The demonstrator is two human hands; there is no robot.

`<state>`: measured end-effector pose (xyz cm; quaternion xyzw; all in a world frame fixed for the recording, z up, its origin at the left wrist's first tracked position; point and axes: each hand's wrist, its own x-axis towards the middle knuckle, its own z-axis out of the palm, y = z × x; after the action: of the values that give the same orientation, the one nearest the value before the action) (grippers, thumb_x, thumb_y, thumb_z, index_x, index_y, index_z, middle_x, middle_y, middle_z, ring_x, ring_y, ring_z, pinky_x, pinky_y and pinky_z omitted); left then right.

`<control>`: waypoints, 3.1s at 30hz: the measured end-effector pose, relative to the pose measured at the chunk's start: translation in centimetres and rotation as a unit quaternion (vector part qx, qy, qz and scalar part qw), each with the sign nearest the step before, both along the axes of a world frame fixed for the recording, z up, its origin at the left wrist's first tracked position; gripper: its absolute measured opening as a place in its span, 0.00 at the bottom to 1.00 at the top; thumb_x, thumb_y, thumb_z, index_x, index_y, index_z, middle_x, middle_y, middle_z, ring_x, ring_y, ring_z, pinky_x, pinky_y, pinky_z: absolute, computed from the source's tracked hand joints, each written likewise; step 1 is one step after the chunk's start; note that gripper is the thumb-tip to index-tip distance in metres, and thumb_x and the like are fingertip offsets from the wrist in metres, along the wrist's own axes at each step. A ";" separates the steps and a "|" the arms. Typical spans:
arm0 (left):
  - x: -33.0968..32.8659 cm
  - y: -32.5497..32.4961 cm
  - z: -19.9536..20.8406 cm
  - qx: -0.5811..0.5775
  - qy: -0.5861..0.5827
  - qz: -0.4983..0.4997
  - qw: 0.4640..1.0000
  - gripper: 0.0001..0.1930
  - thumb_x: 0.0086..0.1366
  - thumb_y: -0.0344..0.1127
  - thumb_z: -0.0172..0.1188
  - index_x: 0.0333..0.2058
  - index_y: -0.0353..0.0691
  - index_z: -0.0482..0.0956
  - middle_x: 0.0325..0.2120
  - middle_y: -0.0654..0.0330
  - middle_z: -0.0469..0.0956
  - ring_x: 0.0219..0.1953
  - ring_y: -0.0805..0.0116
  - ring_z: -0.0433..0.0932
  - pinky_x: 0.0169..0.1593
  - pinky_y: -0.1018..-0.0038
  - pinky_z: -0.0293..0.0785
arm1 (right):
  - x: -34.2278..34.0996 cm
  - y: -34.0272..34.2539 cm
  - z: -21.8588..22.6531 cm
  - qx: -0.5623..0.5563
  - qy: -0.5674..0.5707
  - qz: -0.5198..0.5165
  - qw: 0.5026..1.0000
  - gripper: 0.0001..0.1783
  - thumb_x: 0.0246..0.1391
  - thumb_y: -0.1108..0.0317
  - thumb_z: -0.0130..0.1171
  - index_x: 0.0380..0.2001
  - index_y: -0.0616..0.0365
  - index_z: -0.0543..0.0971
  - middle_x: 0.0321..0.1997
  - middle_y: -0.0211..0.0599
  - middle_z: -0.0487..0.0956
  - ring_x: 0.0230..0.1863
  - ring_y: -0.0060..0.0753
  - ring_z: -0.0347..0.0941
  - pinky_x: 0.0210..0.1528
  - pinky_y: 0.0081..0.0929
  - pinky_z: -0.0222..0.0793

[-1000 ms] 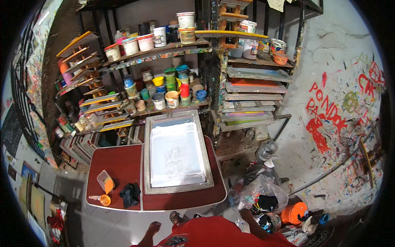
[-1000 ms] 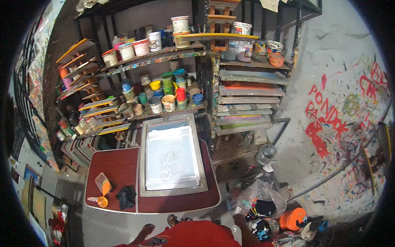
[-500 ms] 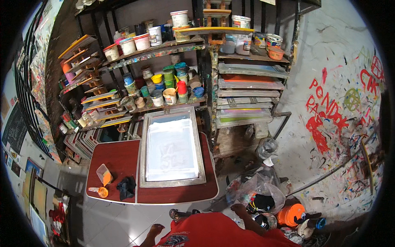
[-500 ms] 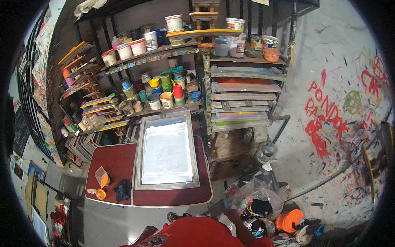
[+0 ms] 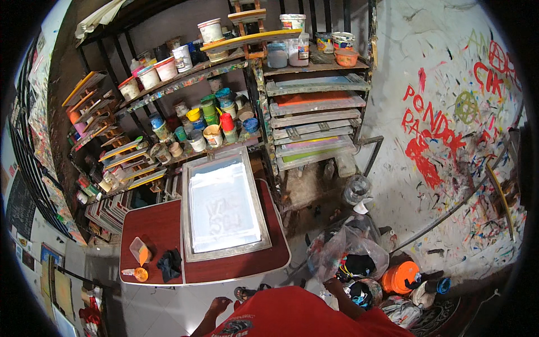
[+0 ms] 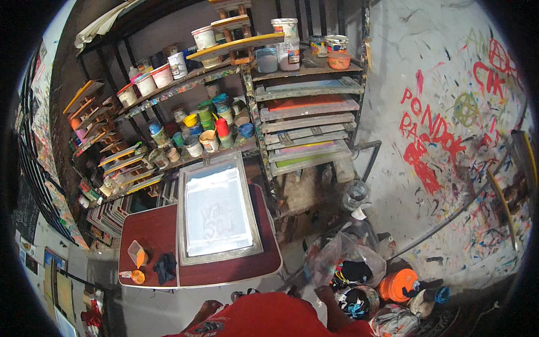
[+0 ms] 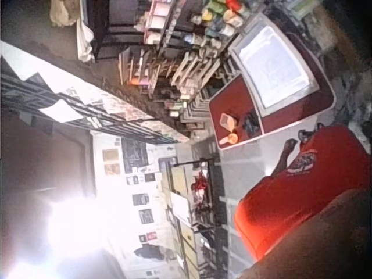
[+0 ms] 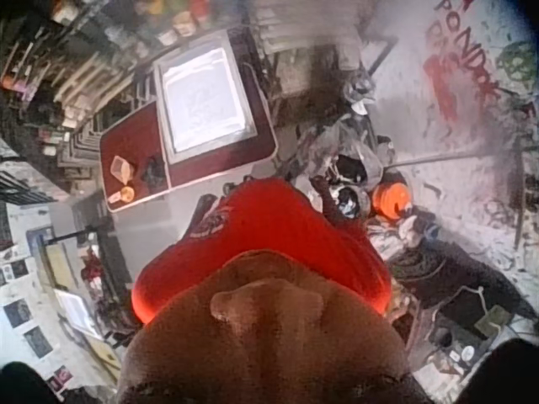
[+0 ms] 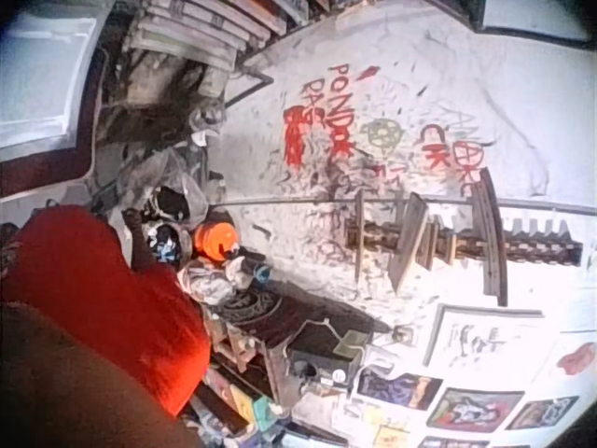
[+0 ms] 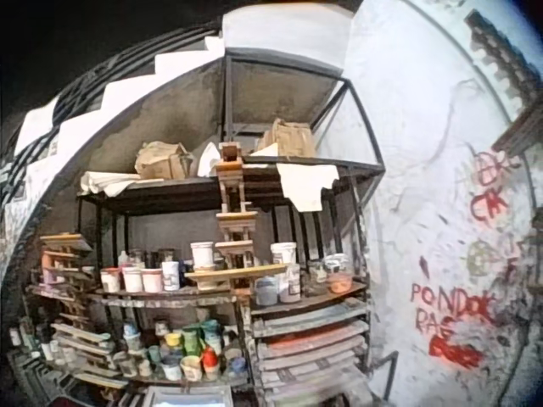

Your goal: The person selects a screen printing frame from a stack, places it on a table, and then applies white ink to the mesh using a hand-held scraper.

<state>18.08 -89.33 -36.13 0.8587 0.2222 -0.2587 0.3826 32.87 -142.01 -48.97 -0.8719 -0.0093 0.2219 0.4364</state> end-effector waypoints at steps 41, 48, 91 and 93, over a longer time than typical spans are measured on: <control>4.0 40.6 -2.4 -0.489 -0.336 0.666 0.453 0.13 0.63 0.46 0.50 0.37 0.47 0.59 0.23 0.61 0.68 0.19 0.69 0.68 0.23 0.73 0.64 | -3.2 19.5 5.7 -0.107 -0.051 0.230 0.966 0.07 0.46 0.67 0.53 0.26 0.57 0.78 0.31 0.43 0.76 0.32 0.44 0.74 0.34 0.35 0.71; 5.1 45.6 -5.6 -0.493 -0.292 0.732 0.367 0.13 0.66 0.45 0.43 0.25 0.46 0.62 0.16 0.64 0.63 0.18 0.70 0.64 0.19 0.77 0.63 | -7.8 25.9 8.0 -0.150 -0.043 0.139 0.978 0.09 0.46 0.65 0.54 0.26 0.59 0.78 0.30 0.44 0.78 0.34 0.47 0.74 0.37 0.36 0.69; 3.8 36.8 -4.0 0.132 -0.183 0.417 0.880 0.43 0.47 0.41 0.66 0.61 0.48 0.52 0.43 0.40 0.68 0.49 0.46 0.69 0.50 0.58 0.68 | 2.6 60.9 21.8 0.215 0.088 0.094 0.968 0.18 0.57 0.62 0.50 0.46 0.63 0.72 0.38 0.34 0.76 0.37 0.22 0.69 0.37 0.23 0.68; 5.1 36.6 -3.1 0.174 -0.122 0.341 0.916 0.39 0.47 0.43 0.66 0.58 0.49 0.59 0.43 0.42 0.68 0.47 0.46 0.70 0.48 0.58 0.69 | 2.7 60.0 22.6 0.152 0.055 0.134 0.978 0.18 0.56 0.63 0.50 0.46 0.64 0.72 0.37 0.34 0.76 0.36 0.22 0.68 0.39 0.23 0.66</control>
<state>23.15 -52.71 -39.18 0.8087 0.4945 0.0364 0.3165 35.60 -82.00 -26.35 -0.7725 -0.1359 0.3221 0.5301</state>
